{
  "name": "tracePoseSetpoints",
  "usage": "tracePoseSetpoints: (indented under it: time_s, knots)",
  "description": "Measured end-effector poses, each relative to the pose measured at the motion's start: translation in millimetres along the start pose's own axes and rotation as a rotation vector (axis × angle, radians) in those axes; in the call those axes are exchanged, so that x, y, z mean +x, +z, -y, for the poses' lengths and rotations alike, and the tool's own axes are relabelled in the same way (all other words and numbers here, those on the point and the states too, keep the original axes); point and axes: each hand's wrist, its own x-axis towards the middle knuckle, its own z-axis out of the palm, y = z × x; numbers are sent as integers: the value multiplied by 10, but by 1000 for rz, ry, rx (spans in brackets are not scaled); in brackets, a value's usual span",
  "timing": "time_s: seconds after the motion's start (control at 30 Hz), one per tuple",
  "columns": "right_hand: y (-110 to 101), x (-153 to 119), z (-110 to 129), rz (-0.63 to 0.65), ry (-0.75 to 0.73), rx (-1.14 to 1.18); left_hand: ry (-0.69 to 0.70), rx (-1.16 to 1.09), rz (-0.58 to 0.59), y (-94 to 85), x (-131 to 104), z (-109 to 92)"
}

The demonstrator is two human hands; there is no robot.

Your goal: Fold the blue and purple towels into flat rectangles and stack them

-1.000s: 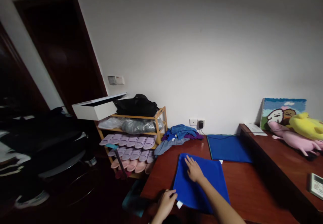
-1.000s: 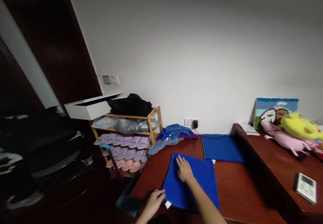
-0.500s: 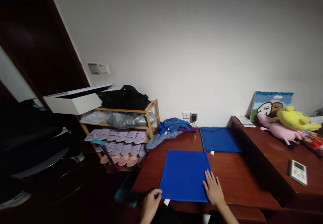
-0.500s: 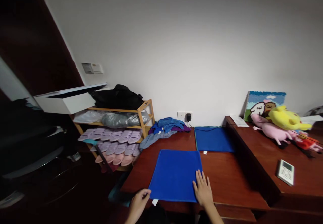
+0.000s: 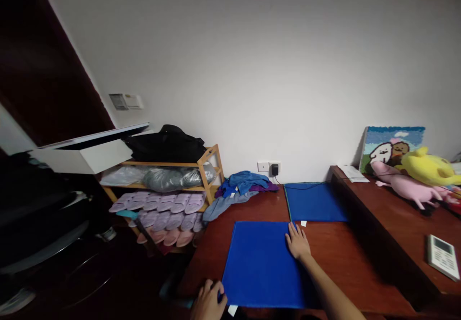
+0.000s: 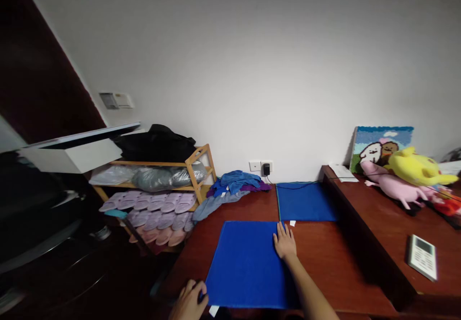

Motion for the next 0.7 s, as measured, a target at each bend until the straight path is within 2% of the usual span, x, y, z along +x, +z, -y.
tracePoseSetpoints:
  time_s: [0.07,0.17,0.23,0.33,0.43,0.5,0.57,0.63,0.7]
  knots:
    - [97,30,-4,13,17,-6,59,106,-73,-71,74,-220]
    - [183,36,-31,25,20,-14,249,29,-116,-29,321,-752]
    - [188,45,-51,27,19,-14,403,-53,-110,118,549,-1206]
    - [166,66,-79,41,16,-30,528,-85,-89,462,895,-1887]
    - [173,85,-109,62,-7,-79,584,-108,-64,803,1172,-2370]
    - [198,94,-125,69,-24,-116,589,-123,-52,966,1310,-2507]
    - [229,104,-133,63,-20,-130,595,-127,-29,1060,1422,-2482]
    - [253,113,-131,41,3,-116,594,-111,-20,1083,1523,-2313]
    - [269,120,-125,18,18,-98,561,-72,-31,1039,1630,-2027]
